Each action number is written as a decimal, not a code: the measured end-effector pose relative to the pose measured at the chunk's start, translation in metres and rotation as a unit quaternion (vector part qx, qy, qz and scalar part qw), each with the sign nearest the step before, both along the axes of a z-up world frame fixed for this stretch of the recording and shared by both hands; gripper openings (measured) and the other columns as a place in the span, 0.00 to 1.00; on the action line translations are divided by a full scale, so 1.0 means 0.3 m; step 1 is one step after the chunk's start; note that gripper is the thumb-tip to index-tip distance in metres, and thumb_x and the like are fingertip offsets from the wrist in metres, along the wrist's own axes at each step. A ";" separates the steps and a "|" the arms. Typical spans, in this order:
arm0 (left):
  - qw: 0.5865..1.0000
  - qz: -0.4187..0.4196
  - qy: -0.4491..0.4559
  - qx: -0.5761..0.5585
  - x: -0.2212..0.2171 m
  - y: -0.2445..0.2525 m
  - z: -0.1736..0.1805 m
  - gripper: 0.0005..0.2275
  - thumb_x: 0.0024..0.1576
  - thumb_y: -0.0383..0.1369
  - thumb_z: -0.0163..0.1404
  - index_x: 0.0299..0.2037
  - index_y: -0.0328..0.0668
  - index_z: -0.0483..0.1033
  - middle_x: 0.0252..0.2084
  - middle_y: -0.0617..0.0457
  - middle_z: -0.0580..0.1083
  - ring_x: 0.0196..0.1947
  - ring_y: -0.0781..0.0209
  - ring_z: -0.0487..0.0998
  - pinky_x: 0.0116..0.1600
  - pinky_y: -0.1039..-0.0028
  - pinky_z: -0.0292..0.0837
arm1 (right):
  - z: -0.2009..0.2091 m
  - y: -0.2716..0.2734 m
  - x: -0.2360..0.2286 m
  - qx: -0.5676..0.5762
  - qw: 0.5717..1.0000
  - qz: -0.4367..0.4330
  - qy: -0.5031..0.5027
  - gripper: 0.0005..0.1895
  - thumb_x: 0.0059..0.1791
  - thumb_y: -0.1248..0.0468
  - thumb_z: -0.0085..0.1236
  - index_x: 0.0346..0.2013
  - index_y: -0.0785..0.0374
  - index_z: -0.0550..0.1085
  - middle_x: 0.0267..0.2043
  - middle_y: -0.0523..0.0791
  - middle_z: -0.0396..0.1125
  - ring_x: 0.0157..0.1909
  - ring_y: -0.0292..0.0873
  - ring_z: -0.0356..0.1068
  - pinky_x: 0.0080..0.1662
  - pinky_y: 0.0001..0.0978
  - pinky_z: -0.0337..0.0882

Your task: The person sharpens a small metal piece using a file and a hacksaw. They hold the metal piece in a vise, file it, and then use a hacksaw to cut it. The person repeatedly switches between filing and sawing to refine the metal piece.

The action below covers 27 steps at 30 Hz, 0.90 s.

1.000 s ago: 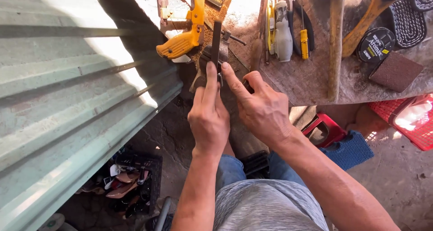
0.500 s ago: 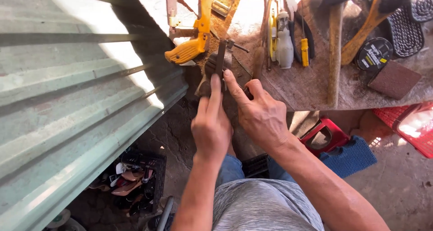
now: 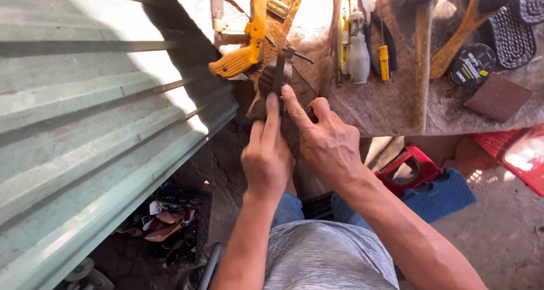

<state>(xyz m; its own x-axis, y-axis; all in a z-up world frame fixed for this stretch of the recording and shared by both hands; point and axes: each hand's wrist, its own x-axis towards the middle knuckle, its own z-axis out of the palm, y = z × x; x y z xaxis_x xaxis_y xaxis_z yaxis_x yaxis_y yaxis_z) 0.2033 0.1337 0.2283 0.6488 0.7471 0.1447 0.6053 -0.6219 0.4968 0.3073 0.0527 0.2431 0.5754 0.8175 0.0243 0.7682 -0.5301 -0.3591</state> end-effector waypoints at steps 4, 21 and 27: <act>1.000 -0.004 0.002 -0.011 -0.031 -0.025 0.035 0.19 0.67 0.27 0.46 0.69 0.49 0.70 0.26 0.58 0.64 0.20 0.51 0.76 0.26 0.63 0.76 | 0.014 0.008 -0.004 0.000 1.000 -0.002 0.002 0.32 0.53 0.65 0.46 0.72 0.36 0.65 0.40 0.40 0.62 0.30 0.46 0.76 0.30 0.39 0.76; 1.000 -0.012 0.008 0.018 -0.043 -0.018 0.010 0.19 0.66 0.28 0.45 0.67 0.50 0.72 0.26 0.59 0.62 0.19 0.53 0.75 0.24 0.63 0.75 | 0.007 0.016 -0.013 0.020 1.000 -0.014 0.018 0.32 0.54 0.65 0.46 0.72 0.37 0.65 0.39 0.41 0.62 0.32 0.47 0.76 0.32 0.41 0.76; 1.000 -0.007 0.004 0.016 -0.038 -0.019 0.001 0.20 0.65 0.28 0.45 0.68 0.53 0.71 0.29 0.59 0.64 0.21 0.53 0.76 0.26 0.64 0.76 | -0.009 0.011 -0.019 0.030 0.999 -0.016 0.027 0.33 0.53 0.65 0.47 0.73 0.38 0.64 0.39 0.41 0.62 0.33 0.48 0.76 0.32 0.42 0.75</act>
<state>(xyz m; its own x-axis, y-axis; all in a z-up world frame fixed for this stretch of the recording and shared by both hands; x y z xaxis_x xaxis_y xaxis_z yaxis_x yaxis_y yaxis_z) 0.1918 0.1281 0.2287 0.6603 0.7330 0.1638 0.5999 -0.6459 0.4721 0.3017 0.0560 0.2403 0.6024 0.7972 0.0405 0.7303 -0.5299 -0.4312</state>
